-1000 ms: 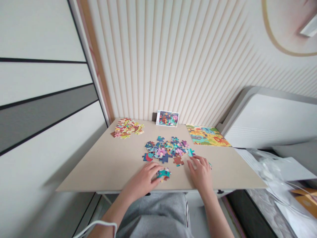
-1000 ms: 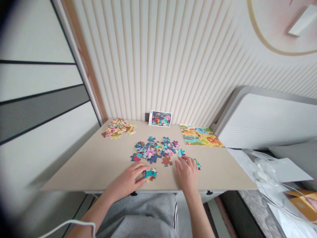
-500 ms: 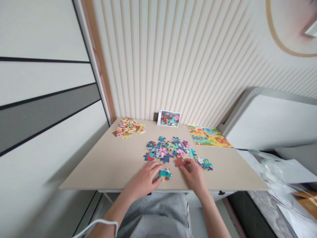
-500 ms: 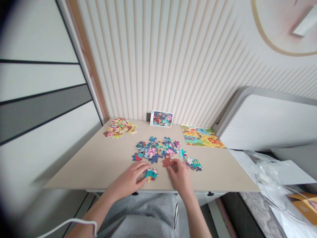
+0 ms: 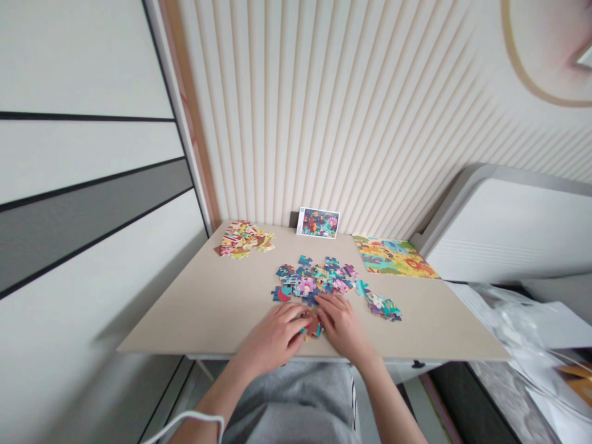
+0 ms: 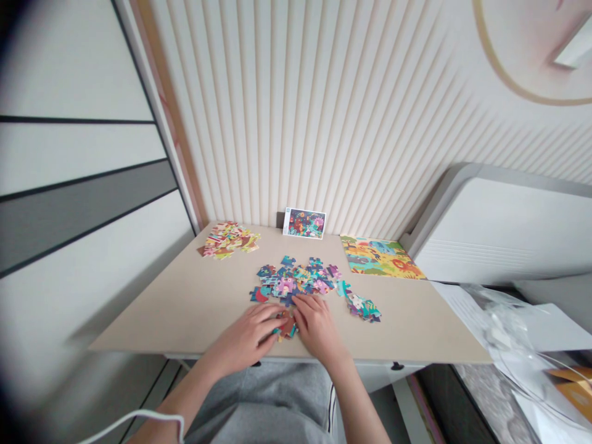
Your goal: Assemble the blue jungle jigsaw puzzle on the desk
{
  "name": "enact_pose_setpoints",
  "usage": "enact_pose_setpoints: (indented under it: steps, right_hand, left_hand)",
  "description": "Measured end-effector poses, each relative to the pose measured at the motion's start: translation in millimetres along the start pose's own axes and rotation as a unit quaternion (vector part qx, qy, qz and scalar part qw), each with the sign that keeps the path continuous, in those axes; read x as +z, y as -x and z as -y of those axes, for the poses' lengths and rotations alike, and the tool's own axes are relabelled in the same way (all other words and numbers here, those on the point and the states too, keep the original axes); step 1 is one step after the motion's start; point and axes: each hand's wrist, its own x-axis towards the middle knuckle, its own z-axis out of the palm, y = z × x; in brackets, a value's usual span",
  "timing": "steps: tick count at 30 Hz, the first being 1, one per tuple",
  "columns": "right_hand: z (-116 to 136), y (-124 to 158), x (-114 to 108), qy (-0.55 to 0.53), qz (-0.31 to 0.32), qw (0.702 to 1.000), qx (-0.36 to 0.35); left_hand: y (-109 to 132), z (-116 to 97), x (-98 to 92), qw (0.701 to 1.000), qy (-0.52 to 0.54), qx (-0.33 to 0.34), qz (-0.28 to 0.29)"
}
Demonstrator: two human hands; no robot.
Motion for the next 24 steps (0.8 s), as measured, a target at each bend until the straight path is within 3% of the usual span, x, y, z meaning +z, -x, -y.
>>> enact_pose_setpoints:
  steps: [5,11,20,24]
  right_hand:
    - [-2,-1,-1,0.055,0.02,0.997,-0.04]
    - [-2,4,-4,0.077,-0.019,0.997,0.024]
    - [-22,11,3,0.01,-0.019,0.997,0.069]
    - [-24,12,5,-0.076,-0.04,0.993,0.083]
  left_hand:
    - [0,-1,-0.8,1.0,0.018,-0.014,-0.013]
    - [-1,-3,-3.2,0.999,0.03,-0.019,-0.004]
    - [-1,-4,-2.7,0.999,0.039,-0.035,-0.006]
    - [-2,-4,-3.0,0.999,0.038,-0.024,-0.011]
